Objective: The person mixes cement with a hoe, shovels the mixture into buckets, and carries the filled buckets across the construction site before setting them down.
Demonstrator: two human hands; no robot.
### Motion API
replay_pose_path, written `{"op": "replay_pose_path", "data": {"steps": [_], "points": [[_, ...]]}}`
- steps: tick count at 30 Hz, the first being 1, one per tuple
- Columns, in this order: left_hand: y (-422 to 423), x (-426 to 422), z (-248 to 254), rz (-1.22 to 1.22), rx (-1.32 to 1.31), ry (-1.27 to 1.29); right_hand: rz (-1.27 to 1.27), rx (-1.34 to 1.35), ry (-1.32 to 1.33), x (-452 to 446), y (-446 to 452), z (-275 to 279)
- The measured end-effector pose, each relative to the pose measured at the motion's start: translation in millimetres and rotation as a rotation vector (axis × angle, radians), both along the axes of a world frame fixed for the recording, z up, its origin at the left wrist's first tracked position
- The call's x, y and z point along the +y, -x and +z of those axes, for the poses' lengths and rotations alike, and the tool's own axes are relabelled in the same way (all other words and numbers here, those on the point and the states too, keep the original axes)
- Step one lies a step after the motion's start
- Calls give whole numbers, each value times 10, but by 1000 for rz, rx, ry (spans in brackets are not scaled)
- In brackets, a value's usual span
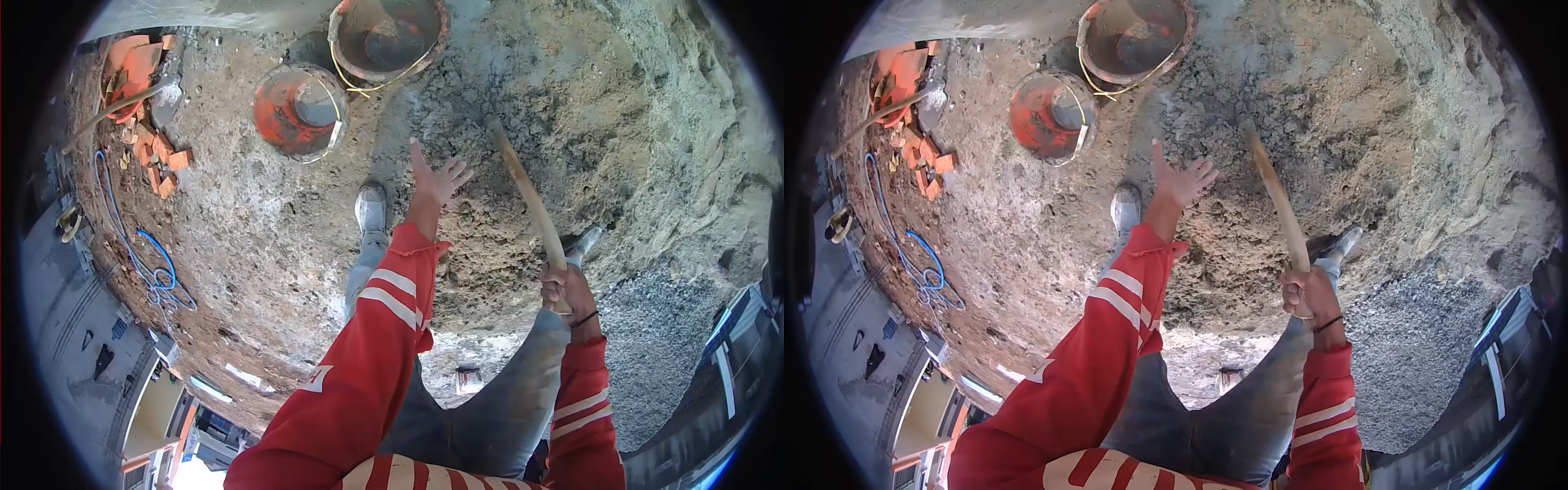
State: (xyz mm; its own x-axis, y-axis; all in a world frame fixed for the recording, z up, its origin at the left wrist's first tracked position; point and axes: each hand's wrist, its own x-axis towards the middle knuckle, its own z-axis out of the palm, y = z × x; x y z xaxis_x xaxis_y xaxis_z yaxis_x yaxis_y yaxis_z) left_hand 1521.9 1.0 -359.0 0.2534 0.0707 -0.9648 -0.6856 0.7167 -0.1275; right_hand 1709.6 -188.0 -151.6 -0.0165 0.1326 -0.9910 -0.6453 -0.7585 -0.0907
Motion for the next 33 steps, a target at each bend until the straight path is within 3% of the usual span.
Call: {"op": "replay_pose_path", "data": {"steps": [1, 2, 4, 5, 7, 10, 11, 15, 17, 19, 21, 23, 27, 30, 33], "points": [[400, 247, 22, 213, 6, -8, 3, -19, 72, 85, 1, 67], [854, 404, -260, 311, -36, -116, 35, -26, 79, 114, 0, 88], [1415, 777, -164, 451, 42, -284, 83, -39, 97, 94, -31, 94], [1669, 894, -362, 472, 49, -277, 74, -39, 110, 62, -51, 82], [2107, 1164, -820, 233, 226, -435, 95, -20, 109, 66, -60, 42], [2321, 1215, -1295, 143, 415, -379, 80, -16, 126, 101, -101, 49], [2339, 1210, -1214, 147, 422, -385, 80, -12, 125, 90, -113, 48], [2308, 1040, -432, 101, 869, -597, 58, 15, 81, -6, -149, 5], [2293, 876, 30, -19, 1026, -778, 38, 28, 62, -50, -166, -15], [2152, 643, 438, -466, 1250, -734, 39, 21, 46, -89, -158, -40], [1934, 282, 492, -813, 1423, -1000, -5, 57, 15, -168, -187, -84], [1462, -156, 460, -1285, 1510, -883, -67, 127, -7, -192, -201, -133], [726, -1059, 70, -1756, 1256, -1155, -75, 86, 0, -147, -177, -63], [468, -1191, -37, -1846, 1147, -1276, -65, 74, -1, -146, -172, -57], [561, -859, 186, -1857, 1210, -1203, -67, 74, -2, -151, -166, -59]]}}
